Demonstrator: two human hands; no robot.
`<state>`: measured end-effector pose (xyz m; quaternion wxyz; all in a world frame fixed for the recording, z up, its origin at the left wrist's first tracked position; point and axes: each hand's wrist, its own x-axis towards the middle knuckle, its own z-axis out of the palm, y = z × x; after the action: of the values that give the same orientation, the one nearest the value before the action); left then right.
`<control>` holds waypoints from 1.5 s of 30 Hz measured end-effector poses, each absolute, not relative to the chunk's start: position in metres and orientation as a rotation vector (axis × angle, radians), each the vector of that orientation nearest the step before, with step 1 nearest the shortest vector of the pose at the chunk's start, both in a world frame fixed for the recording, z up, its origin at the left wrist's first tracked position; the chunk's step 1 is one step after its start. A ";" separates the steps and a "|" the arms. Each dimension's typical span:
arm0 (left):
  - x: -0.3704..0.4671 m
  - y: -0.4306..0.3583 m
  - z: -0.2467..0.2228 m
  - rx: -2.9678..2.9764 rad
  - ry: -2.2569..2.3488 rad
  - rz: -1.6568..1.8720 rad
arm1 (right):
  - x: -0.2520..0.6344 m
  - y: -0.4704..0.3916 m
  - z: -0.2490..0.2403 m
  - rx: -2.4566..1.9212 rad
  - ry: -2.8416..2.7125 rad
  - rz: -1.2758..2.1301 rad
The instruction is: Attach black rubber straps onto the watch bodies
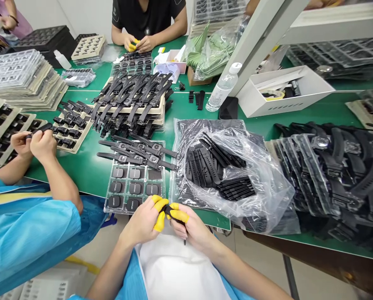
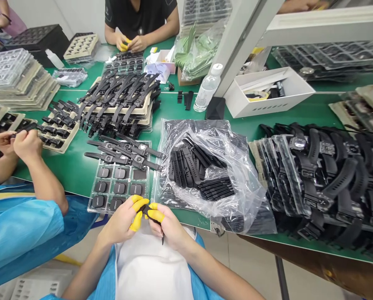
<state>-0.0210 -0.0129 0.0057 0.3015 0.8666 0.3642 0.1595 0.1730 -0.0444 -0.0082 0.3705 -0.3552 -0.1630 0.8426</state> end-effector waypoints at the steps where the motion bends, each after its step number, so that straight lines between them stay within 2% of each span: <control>1: -0.021 -0.013 0.005 2.283 0.960 0.449 | 0.172 -0.044 -0.009 -0.889 -0.384 2.166; 12: -0.016 -0.011 0.005 2.295 0.987 0.501 | 0.172 -0.047 -0.017 -0.956 -0.551 2.090; 21: -0.015 -0.011 0.004 2.044 1.002 0.629 | 0.174 -0.047 -0.018 -0.946 -0.618 1.976; 25: -0.008 -0.014 -0.002 1.902 1.069 0.878 | 0.175 -0.043 -0.014 -1.002 -0.751 1.896; 28: -0.003 -0.016 -0.009 1.760 1.086 1.112 | 0.175 -0.042 -0.013 -1.009 -0.823 1.963; 36: -0.030 0.008 0.012 0.915 1.310 1.548 | 0.185 -0.041 -0.012 -1.018 -0.957 2.130; 39: -0.033 0.007 0.016 1.020 1.320 1.287 | 0.185 -0.042 -0.010 -1.072 -0.818 2.037; 42: -0.023 -0.004 0.008 1.358 1.195 0.866 | 0.180 -0.042 -0.006 -1.080 -0.766 1.991; 45: -0.013 -0.014 -0.002 1.744 1.100 0.673 | 0.177 -0.042 -0.004 -1.038 -0.746 2.032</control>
<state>-0.0127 -0.0141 -0.0017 0.4673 0.7109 0.4483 0.2744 0.1769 -0.0422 -0.0038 0.3619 -0.4030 -0.2896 0.7891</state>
